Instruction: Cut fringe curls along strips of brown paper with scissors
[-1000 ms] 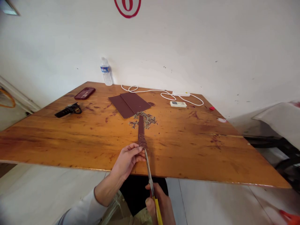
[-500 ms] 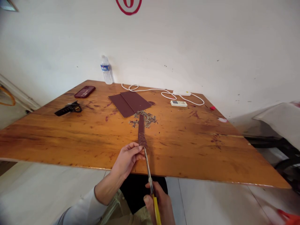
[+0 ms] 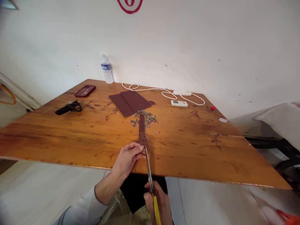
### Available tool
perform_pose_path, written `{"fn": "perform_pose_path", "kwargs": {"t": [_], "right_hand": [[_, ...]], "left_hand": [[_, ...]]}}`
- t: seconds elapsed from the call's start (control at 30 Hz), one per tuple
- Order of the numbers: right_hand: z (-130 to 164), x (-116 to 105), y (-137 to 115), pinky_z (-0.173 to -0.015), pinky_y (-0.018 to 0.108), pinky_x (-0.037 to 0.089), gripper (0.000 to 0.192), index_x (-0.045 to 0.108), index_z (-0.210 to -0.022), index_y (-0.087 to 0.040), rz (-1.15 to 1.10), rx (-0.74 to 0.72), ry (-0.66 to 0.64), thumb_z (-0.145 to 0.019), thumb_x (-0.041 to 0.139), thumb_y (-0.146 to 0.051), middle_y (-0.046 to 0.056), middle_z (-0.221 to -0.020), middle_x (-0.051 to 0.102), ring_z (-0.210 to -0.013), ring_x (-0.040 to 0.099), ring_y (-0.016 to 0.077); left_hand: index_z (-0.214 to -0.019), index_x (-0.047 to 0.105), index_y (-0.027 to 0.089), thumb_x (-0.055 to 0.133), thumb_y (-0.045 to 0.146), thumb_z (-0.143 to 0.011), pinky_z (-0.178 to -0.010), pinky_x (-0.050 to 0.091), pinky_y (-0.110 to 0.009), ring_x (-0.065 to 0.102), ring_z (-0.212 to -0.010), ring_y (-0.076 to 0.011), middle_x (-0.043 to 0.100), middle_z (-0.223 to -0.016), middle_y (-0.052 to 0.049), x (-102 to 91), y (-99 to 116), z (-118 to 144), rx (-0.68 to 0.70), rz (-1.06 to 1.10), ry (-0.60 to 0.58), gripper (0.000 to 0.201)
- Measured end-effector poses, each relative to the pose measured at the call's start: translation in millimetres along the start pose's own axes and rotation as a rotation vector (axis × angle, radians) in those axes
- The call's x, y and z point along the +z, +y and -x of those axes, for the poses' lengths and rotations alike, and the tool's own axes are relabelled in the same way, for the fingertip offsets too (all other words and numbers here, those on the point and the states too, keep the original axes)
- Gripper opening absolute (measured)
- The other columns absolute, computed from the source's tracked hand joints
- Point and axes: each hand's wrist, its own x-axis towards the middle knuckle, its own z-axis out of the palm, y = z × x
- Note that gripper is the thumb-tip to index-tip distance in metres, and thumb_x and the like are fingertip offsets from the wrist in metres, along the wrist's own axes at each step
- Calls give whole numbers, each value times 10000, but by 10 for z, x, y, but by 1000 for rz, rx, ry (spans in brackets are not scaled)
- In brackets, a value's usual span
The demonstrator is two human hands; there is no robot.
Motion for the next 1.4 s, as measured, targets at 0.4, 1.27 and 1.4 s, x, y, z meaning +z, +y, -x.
{"fn": "perform_pose_path", "kwargs": {"t": [0.4, 1.27, 1.4], "right_hand": [[-7, -38, 142, -550, 285, 379, 718, 753, -1020, -229, -55, 5, -65, -931, 573, -918, -54, -645, 481, -538, 446, 167], [-136, -357, 185, -563, 273, 504, 277, 850, -1049, -214, 164, -42, -158, -916, 714, -415, 9, -691, 638, -583, 579, 213], [-132, -344, 213, -577, 274, 507, 303, 841, -1044, -222, 167, -58, -164, -957, 712, -482, 8, -697, 621, -599, 573, 216]], "left_hand": [[-615, 710, 146, 1029, 324, -512, -590, 602, -268, 670, -577, -140, 717, -638, -46, -53, -34, -25, 13, -4, -29, 379], [-644, 740, 140, 1024, 305, -605, -608, 619, -261, 662, -577, -133, 726, -643, -51, -91, -48, -42, 5, -25, -58, 330], [-637, 740, 142, 1035, 309, -581, -595, 615, -260, 659, -584, -135, 717, -634, -45, -92, -53, -52, 6, -12, -61, 343]]}}
